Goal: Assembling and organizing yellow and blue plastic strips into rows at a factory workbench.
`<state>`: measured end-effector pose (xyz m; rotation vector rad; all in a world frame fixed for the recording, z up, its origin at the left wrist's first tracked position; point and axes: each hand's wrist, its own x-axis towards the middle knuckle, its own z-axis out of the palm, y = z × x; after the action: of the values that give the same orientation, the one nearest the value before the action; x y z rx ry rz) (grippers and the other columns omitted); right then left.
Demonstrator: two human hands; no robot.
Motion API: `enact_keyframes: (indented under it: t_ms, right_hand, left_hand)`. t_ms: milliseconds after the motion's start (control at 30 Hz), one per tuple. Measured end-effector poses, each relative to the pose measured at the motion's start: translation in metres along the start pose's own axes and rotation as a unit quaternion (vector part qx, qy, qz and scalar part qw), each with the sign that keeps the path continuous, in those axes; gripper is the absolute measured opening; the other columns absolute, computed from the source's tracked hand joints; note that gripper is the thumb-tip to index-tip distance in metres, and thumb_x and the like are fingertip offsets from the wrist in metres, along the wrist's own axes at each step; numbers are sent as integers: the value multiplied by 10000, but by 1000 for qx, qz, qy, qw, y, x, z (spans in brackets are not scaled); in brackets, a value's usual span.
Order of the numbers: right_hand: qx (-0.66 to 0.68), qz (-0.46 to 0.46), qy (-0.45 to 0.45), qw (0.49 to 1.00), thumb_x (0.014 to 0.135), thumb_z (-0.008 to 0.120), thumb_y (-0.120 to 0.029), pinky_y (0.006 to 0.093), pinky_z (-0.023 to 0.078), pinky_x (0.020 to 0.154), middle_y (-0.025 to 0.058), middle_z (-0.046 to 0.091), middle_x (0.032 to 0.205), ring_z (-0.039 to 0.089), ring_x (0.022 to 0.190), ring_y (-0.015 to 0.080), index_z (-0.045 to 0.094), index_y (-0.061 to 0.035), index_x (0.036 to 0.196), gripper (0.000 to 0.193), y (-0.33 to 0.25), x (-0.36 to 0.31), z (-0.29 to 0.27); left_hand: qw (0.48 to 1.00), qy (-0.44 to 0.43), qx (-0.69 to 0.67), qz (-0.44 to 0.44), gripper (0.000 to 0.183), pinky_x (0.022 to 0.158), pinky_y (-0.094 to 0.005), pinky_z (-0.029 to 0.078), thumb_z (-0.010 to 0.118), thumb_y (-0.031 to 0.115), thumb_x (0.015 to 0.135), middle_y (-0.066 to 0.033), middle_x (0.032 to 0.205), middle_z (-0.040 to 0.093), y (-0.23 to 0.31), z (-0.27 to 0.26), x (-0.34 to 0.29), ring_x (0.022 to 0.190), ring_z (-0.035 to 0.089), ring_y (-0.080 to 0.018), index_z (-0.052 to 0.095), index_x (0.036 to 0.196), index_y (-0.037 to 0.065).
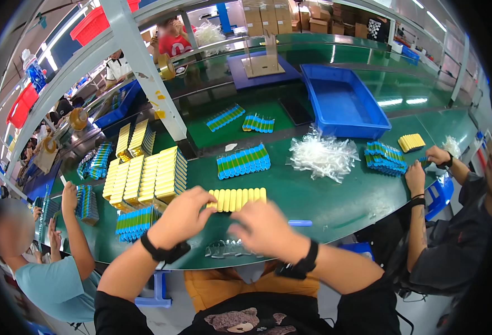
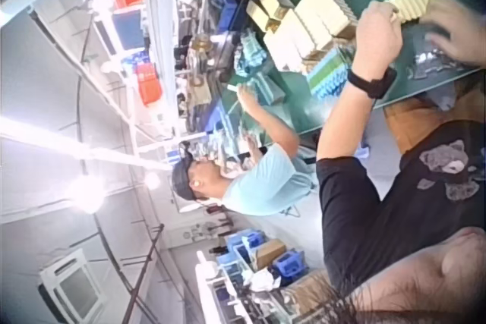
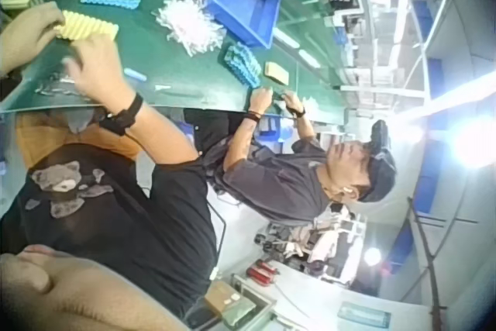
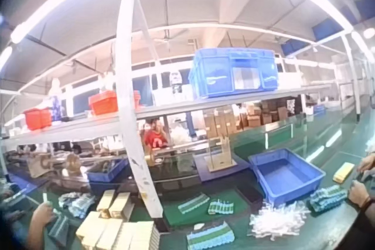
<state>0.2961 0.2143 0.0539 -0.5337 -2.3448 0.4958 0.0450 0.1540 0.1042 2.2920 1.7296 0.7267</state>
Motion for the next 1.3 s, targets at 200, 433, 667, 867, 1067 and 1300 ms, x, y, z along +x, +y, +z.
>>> enact_keyframes:
  t_ms: [200,433,667,867,1067,1300]
  right_hand:
    - [-104,-20,-96,990,885,833,-396,422,488,845,78,650,1041,609,1031,294,781,-73,1071,376,-53,-24,64]
    - [-57,-73,-50,994,894,771,-145,412,497,799,71,636,905,625,889,293,762,-75,882,72,-39,-19,99]
    - [191,188,419,868,1020,694,-8,280,498,701,25,677,849,620,783,109,731,-19,948,81,-20,4,7]
    - [-171,0,477,862,979,761,-11,327,499,779,97,688,948,621,860,226,802,-6,1004,49,67,43,-141]
    - [-377,152,38,913,941,772,-271,463,508,884,101,691,1019,655,1061,325,783,-111,940,160,179,9,-109]
    - [-280,28,191,941,960,732,-135,470,539,896,159,722,1087,682,1058,359,718,-75,1231,278,106,45,-79]
  left_hand:
    - [979,70,-168,-93,64,633,-316,514,763,70,978,-103,875,705,27,27,-103,698,659,-196,770,1027,29]
    - [937,287,-189,-65,66,546,-272,468,785,0,923,-70,716,647,7,86,-154,575,595,-136,766,986,9]
    - [906,334,-238,-108,27,561,-244,427,762,24,969,-40,782,686,-8,93,-162,613,557,-82,751,983,3]
    - [951,146,-243,-122,59,610,-283,515,770,40,962,-77,812,707,30,52,-128,666,659,-142,755,1016,21]
    - [985,-8,-170,-7,146,757,-387,588,768,155,974,-162,938,763,74,10,1,852,753,-305,785,1026,19]
    - [998,-61,5,-26,287,922,-473,588,783,216,946,-235,1124,771,6,47,146,1045,740,-406,790,1136,2]
